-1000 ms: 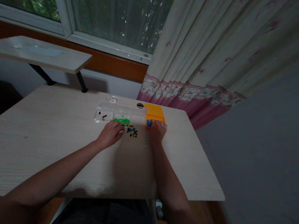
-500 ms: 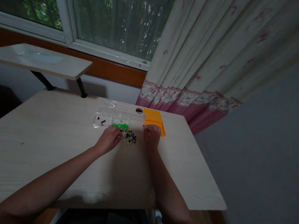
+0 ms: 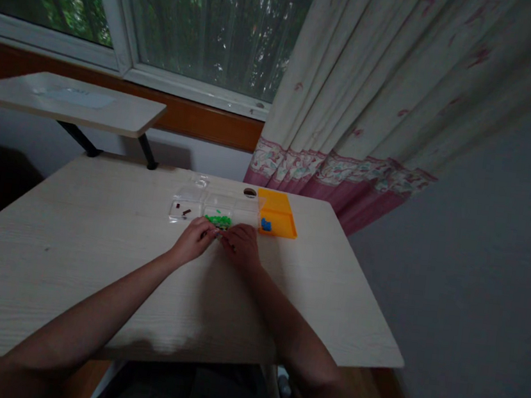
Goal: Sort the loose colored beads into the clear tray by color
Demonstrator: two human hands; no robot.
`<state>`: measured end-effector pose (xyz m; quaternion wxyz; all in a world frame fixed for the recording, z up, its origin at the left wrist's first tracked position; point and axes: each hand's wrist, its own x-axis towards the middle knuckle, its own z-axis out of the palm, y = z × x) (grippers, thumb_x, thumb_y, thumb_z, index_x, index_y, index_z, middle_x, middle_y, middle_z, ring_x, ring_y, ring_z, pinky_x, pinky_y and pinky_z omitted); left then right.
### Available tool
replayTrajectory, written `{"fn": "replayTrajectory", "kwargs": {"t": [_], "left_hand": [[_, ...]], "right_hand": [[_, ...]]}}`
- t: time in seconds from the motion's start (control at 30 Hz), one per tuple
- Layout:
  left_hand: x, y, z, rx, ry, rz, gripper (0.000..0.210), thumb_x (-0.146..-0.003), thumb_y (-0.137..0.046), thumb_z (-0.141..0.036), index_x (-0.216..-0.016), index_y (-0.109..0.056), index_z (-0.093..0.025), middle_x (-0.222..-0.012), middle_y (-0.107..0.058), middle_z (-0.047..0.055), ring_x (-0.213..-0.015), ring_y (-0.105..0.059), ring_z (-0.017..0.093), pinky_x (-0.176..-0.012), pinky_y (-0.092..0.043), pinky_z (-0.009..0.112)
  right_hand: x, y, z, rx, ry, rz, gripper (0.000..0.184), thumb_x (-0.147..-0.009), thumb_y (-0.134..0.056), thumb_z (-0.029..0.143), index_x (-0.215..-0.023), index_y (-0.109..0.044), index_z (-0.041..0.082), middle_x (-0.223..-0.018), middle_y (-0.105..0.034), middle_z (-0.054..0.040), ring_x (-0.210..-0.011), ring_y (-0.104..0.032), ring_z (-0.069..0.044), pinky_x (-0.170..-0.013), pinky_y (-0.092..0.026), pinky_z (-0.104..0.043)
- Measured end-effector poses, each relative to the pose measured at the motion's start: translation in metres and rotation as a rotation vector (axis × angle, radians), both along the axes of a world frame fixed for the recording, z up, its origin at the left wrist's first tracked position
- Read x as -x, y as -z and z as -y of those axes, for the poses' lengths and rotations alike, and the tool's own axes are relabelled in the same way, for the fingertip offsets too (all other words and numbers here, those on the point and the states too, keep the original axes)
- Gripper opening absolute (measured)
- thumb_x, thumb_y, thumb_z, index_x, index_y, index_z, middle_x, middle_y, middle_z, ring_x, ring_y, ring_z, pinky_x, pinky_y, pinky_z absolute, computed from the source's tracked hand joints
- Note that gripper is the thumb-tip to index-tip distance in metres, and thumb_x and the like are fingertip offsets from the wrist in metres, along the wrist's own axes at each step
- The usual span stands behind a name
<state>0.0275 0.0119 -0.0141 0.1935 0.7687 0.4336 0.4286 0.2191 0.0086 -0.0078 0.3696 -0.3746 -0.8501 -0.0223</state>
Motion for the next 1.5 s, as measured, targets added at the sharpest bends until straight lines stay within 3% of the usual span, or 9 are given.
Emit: {"fn": "replayTrajectory", "kwargs": {"t": [0.37,0.6,0.7,0.8,1.0,1.17,1.5], "left_hand": [[0.0,0.003,0.002,-0.022,0.059,-0.017,0.03,-0.096,-0.047,-0.033,-0.074,-0.059,-0.018,-0.074,-0.053,0.003,-0.077,-0.051,0.017,-0.07,-0.04,0.03],[0.0,0.002,0.003,-0.021,0.054,-0.083,0.029,-0.098,-0.043,-0.032,-0.084,-0.063,-0.018,-0.079,-0.056,0.005,-0.083,-0.052,0.018,-0.077,-0.043,0.032],[-0.002,-0.001,0.007,-0.063,-0.013,-0.177,0.023,-0.096,-0.045,-0.029,-0.101,-0.066,-0.02,-0.09,-0.057,0.007,-0.092,-0.051,0.021,-0.084,-0.043,0.037],[-0.004,-0.002,0.01,-0.085,-0.086,-0.289,0.031,-0.092,-0.051,-0.029,-0.121,-0.062,-0.023,-0.096,-0.055,0.009,-0.096,-0.049,0.024,-0.087,-0.042,0.039],[-0.006,0.001,0.011,-0.078,-0.114,-0.416,0.037,-0.09,-0.054,-0.03,-0.126,-0.06,-0.024,-0.094,-0.05,0.009,-0.092,-0.046,0.024,-0.081,-0.042,0.038],[-0.006,0.003,0.011,-0.093,-0.12,-0.45,0.034,-0.09,-0.053,-0.029,-0.123,-0.061,-0.023,-0.093,-0.049,0.009,-0.091,-0.046,0.024,-0.08,-0.042,0.038],[-0.006,-0.002,0.014,-0.084,-0.116,-0.442,0.023,-0.091,-0.053,-0.029,-0.11,-0.064,-0.023,-0.094,-0.049,0.008,-0.092,-0.047,0.025,-0.082,-0.042,0.039]], "right_hand": [[-0.003,0.0,-0.003,0.044,-0.036,-0.075,0.014,-0.089,-0.063,0.031,-0.096,-0.074,0.025,-0.086,-0.072,-0.0035,-0.091,-0.061,-0.018,-0.088,-0.044,-0.035],[-0.004,-0.001,-0.005,0.081,-0.033,-0.072,0.01,-0.087,-0.065,0.029,-0.09,-0.074,0.025,-0.083,-0.073,-0.0022,-0.088,-0.062,-0.017,-0.087,-0.044,-0.033],[-0.014,-0.003,-0.01,0.07,0.064,-0.105,0.01,-0.086,-0.066,0.029,-0.087,-0.075,0.024,-0.082,-0.072,-0.0026,-0.088,-0.062,-0.018,-0.087,-0.043,-0.033],[-0.033,-0.004,-0.021,0.051,0.255,-0.159,0.015,-0.089,-0.062,0.029,-0.086,-0.075,0.022,-0.083,-0.072,-0.0044,-0.086,-0.061,-0.019,-0.089,-0.041,-0.035],[-0.08,0.004,-0.041,0.042,0.574,-0.244,0.022,-0.09,-0.057,0.035,-0.085,-0.073,0.021,-0.086,-0.072,-0.0043,-0.087,-0.058,-0.02,-0.088,-0.037,-0.036],[-0.094,0.013,-0.048,0.022,0.652,-0.264,0.021,-0.088,-0.058,0.035,-0.082,-0.072,0.021,-0.086,-0.071,-0.0052,-0.088,-0.055,-0.021,-0.089,-0.036,-0.037],[-0.094,0.019,-0.048,0.066,0.719,-0.29,0.024,-0.087,-0.058,0.038,-0.082,-0.074,0.022,-0.092,-0.069,-0.0079,-0.095,-0.051,-0.023,-0.088,-0.037,-0.039]]}}
